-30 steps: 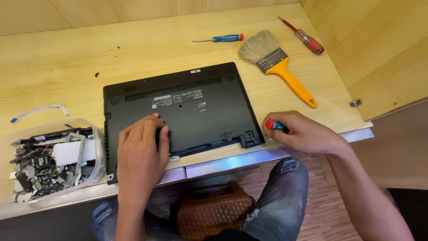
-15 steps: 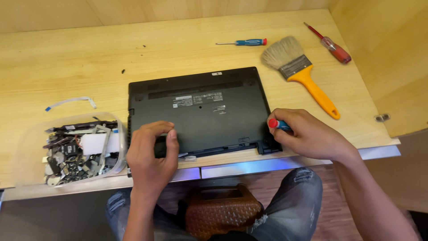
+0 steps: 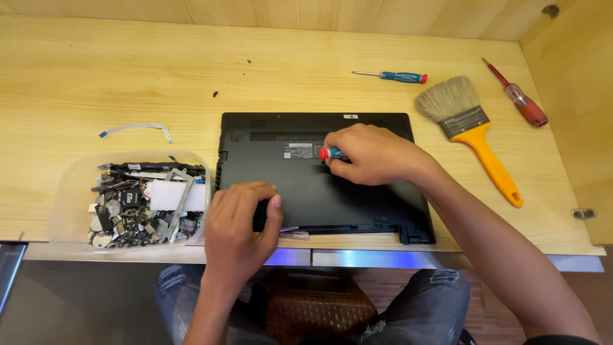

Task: The person uses a screwdriver to remove screws from the back of a laptop and places them into a plastic container. They continue to unscrew and organize the screws while working on the laptop's underside.

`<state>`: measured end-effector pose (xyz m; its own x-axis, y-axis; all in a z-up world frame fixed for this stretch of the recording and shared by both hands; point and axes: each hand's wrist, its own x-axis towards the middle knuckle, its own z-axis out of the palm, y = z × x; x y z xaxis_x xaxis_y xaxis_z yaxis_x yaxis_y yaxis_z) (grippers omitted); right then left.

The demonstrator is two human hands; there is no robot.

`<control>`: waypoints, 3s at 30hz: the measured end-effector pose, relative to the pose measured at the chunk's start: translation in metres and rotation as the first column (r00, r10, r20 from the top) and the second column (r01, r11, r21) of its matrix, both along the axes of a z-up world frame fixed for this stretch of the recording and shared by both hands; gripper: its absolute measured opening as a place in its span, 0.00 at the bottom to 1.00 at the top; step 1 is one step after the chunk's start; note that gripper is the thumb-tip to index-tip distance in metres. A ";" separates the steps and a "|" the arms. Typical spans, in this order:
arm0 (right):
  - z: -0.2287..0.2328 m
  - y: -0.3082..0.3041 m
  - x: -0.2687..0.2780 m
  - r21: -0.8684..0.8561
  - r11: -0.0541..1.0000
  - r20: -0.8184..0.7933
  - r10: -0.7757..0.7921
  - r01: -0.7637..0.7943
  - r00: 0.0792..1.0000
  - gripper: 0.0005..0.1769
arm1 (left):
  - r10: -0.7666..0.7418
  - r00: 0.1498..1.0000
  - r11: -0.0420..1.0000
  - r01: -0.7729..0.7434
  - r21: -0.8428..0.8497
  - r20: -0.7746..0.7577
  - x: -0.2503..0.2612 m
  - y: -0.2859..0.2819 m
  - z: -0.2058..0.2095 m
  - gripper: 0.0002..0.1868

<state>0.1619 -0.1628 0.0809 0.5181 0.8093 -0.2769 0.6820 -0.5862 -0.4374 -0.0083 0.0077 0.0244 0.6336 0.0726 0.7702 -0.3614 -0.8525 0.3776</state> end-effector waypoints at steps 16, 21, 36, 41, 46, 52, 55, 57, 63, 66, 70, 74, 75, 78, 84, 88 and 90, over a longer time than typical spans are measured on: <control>0.006 0.015 -0.001 -0.116 0.991 0.093 0.081 -0.070 0.992 0.05 | 0.019 0.997 0.998 -0.023 0.054 0.077 -0.001 0.006 -0.006 0.05; 0.002 0.015 -0.001 -0.079 0.994 0.118 0.091 -0.082 0.989 0.04 | -0.088 0.995 0.994 0.091 -0.054 0.053 -0.009 0.008 0.011 0.04; 0.012 0.142 -0.090 0.222 0.879 0.243 0.368 -0.421 0.897 0.02 | 0.108 0.941 0.919 -0.218 -0.329 -0.321 -0.099 0.121 0.034 0.08; -0.017 0.170 -0.099 0.161 0.860 0.365 0.405 -0.485 0.838 0.11 | 0.096 0.965 0.912 -0.184 -0.366 -0.246 -0.102 0.120 0.034 0.04; -0.005 0.148 -0.098 0.346 0.850 0.253 0.324 -0.398 0.912 0.12 | 0.071 0.979 0.907 -0.143 -0.395 -0.191 -0.101 0.115 0.039 0.05; 0.005 0.102 -0.086 0.558 0.784 0.307 0.110 -0.273 0.945 0.17 | 0.105 0.980 0.904 -0.166 -0.394 -0.171 -0.096 0.109 0.035 0.03; 0.002 0.070 -0.074 0.745 0.656 0.199 -0.046 -0.120 0.979 0.29 | 0.062 0.993 0.884 -0.102 -0.456 -0.102 -0.088 0.100 0.035 0.03; 0.003 0.050 -0.077 0.855 0.514 0.049 -0.206 0.066 0.977 0.35 | -0.013 0.985 0.884 -0.070 -0.462 -0.174 -0.082 0.085 0.041 0.00; -0.024 -0.011 -0.085 0.884 0.067 -0.453 -0.126 0.463 0.883 0.20 | -0.247 0.967 0.819 0.172 -0.548 -0.066 -0.046 0.024 0.049 0.02; -0.040 -0.032 -0.098 0.820 -0.039 -0.570 -0.160 0.571 0.806 0.10 | -0.369 0.927 0.665 0.214 -0.716 -0.066 -0.023 -0.003 0.045 0.02; -0.065 -0.051 -0.110 0.755 -0.183 -0.651 -0.091 0.630 0.753 0.11 | -0.526 0.850 0.238 0.125 -0.963 -0.020 0.011 -0.027 0.011 0.04; -0.064 -0.044 -0.131 0.792 -0.245 -0.604 -0.181 0.559 0.776 0.11 | -0.645 0.724 -0.387 -0.037 -0.921 0.242 0.019 -0.044 -0.014 0.07; -0.060 -0.040 -0.138 0.829 -0.233 -0.556 -0.236 0.509 0.797 0.11 | -0.658 0.701 -0.452 -0.073 -0.889 0.277 0.017 -0.047 -0.015 0.06; -0.051 -0.031 -0.151 0.876 -0.181 -0.481 -0.394 0.447 0.783 0.14 | -0.635 0.716 -0.491 -0.086 -0.867 0.289 0.010 -0.056 -0.011 0.05; -0.049 -0.029 -0.155 0.886 -0.203 -0.463 -0.383 0.416 0.799 0.12 | -0.636 0.723 -0.474 -0.088 -0.876 0.272 0.001 -0.062 0.004 0.05; -0.048 -0.031 -0.156 0.891 -0.200 -0.454 -0.392 0.407 0.800 0.12 | -0.618 0.740 -0.459 -0.065 -0.886 0.266 0.001 -0.067 0.005 0.05; -0.049 -0.033 -0.156 0.894 -0.201 -0.448 -0.384 0.400 0.808 0.11 | -0.614 0.748 -0.451 -0.069 -0.890 0.252 0.001 -0.068 0.004 0.04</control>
<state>0.0058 -0.1959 0.0316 0.8621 -0.1116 0.4942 0.5057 0.2503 -0.8256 -0.0076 -0.0603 0.0289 0.9773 0.0779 -0.1971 0.0379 0.8508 0.5241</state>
